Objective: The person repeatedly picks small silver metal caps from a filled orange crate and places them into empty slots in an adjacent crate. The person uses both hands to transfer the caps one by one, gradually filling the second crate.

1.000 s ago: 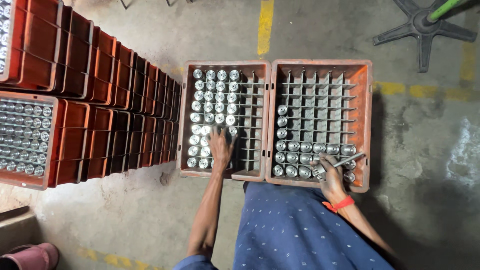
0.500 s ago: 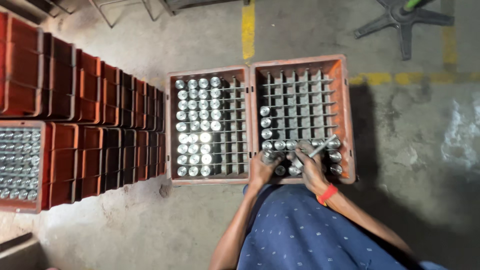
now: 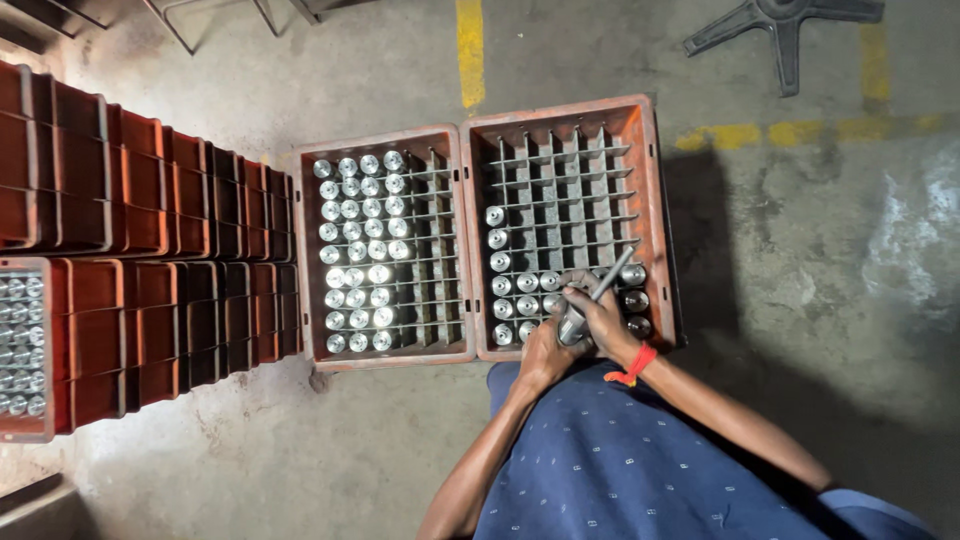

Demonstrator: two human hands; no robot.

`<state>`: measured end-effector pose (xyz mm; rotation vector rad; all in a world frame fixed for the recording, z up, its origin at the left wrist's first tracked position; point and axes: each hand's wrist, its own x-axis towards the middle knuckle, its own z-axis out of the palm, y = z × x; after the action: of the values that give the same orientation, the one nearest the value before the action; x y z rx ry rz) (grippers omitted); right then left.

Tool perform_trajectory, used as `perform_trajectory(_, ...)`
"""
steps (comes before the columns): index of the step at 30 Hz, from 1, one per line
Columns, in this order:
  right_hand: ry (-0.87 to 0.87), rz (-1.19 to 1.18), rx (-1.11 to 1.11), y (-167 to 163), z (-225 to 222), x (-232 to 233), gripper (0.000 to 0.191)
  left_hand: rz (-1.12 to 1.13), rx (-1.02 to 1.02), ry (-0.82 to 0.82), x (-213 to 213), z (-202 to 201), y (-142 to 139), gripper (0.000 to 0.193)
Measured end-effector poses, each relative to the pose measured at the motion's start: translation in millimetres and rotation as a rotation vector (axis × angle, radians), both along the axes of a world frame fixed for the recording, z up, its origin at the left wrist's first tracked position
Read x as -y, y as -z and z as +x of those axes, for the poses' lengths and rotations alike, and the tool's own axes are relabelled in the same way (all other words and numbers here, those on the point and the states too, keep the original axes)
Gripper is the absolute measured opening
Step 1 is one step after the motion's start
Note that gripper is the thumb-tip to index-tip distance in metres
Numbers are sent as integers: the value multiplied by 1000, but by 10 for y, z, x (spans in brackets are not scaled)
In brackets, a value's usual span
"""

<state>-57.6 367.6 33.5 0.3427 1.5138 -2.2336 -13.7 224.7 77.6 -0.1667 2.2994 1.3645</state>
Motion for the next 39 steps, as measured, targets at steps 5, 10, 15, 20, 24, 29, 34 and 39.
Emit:
perform_trajectory(5, 321, -153, 229, 261, -236, -391, 21, 130, -51, 43, 97, -112, 103, 66)
perform_trajectory(10, 503, -164, 165, 286, -313, -958, 16, -323, -61, 16, 502, -951, 278, 67)
perform_trajectory(15, 433, -197, 176, 330, -184, -943, 13, -898, -733, 74, 790, -1895, 547, 76)
perform_trajectory(20, 449, -145, 210, 440, 29, -727, 15, -566, -613, 16, 845, -1803, 557, 46)
perform_trajectory(24, 452, -111, 259, 487, 230, -786, 16, -464, -587, -205, 1127, -1252, 454, 50)
perform_trajectory(29, 420, -85, 221, 483, 371, -845, 15, -810, -633, -414, 1775, -918, 605, 53)
perform_trajectory(34, 339, -29, 193, 554, 298, -706, 13, -833, -510, -305, 1963, -1050, 771, 60)
perform_trajectory(39, 312, -39, 156, 563, 375, -661, 13, -473, -684, -391, 2105, -805, 363, 51)
